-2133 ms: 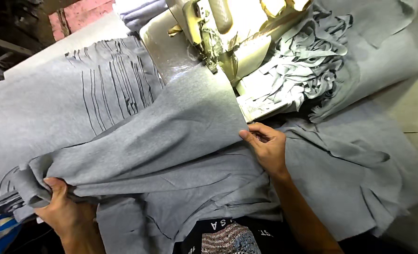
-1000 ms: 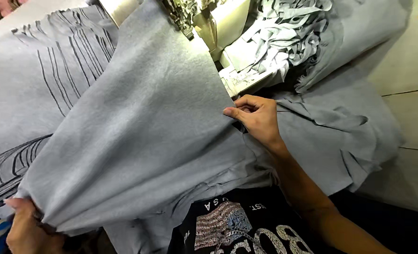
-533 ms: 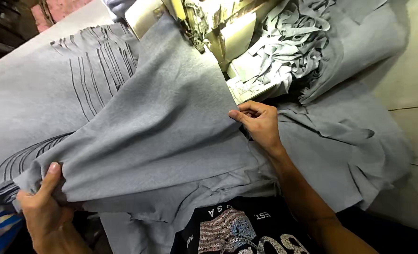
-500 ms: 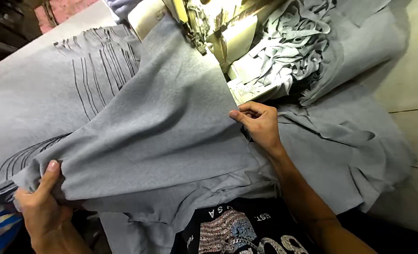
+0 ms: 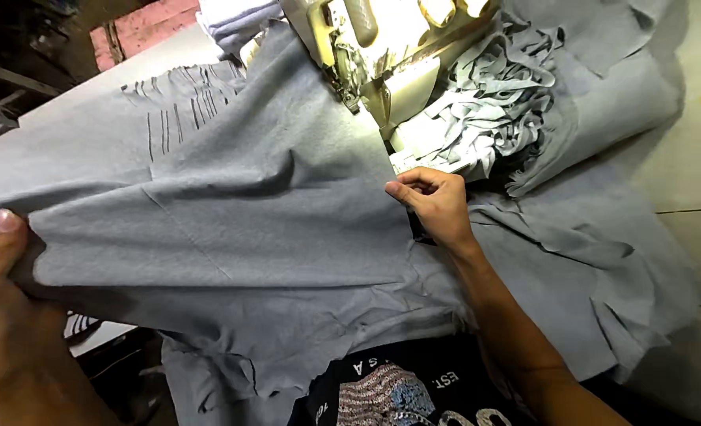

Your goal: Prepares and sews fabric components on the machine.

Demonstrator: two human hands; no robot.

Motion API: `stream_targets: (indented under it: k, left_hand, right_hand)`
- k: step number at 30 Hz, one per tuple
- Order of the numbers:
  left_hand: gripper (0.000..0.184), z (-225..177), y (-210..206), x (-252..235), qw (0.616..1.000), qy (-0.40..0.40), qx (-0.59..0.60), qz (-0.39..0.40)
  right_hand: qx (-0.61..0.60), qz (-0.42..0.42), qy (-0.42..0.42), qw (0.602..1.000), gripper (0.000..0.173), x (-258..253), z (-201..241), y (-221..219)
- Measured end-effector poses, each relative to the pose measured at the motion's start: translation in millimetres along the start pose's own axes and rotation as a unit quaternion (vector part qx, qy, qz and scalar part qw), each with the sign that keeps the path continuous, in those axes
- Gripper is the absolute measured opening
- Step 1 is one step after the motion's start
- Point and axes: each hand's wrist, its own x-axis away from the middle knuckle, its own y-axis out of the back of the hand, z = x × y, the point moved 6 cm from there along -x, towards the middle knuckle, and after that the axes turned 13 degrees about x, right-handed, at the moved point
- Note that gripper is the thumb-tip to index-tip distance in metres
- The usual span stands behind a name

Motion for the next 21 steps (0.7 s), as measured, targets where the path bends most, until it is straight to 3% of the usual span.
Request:
stream_targets:
  k: [2,4,6,8,10,12,14,17,21]
  left_hand:
    - [0.017,-13,-9,-7,1.000,-0.009,-0.004,0.001]
    - [0.017,-2,10,-16,1.000,-0.027,-0.008,-0.013]
    - [0.030,23,41,-30,0.999,-0.044,-0.018,0.005]
    - [0.043,34,41,-34,0.998,-0.042,-0.033,0.035]
    - [0.051,33,23,-11,0.990,-0.009,-0.132,0.049]
    - [0.072,43,23,19,0.971,0.008,-0.234,0.049]
    - [0.090,64,35,47,0.966,-0.018,-0.258,0.017]
    - [0.094,99,47,100,0.963,-0.078,-0.248,-0.076]
    - [0.103,129,42,140,0.949,-0.083,-0.244,-0.180]
  right_hand:
    - [-0.004,0.011,0.005,1.000,0.012,-3,1,-1]
    - [-0.011,0.019,0.007,1.000,0.011,-6,1,-2]
    - [-0.012,0.024,0.009,1.000,0.010,-7,1,-3]
    - [-0.011,0.022,0.016,1.000,0.010,-9,2,-3]
    - [-0.010,0.019,0.021,1.000,0.009,-8,3,-4]
    - [-0.011,0.019,0.019,1.000,0.008,-5,4,-3]
    - [-0.009,0.018,0.008,1.000,0.010,-2,3,-3]
    - [0.008,0.017,-0.022,1.000,0.019,8,-2,0]
    - [0.022,-0.010,-0.025,0.999,0.009,23,-3,7]
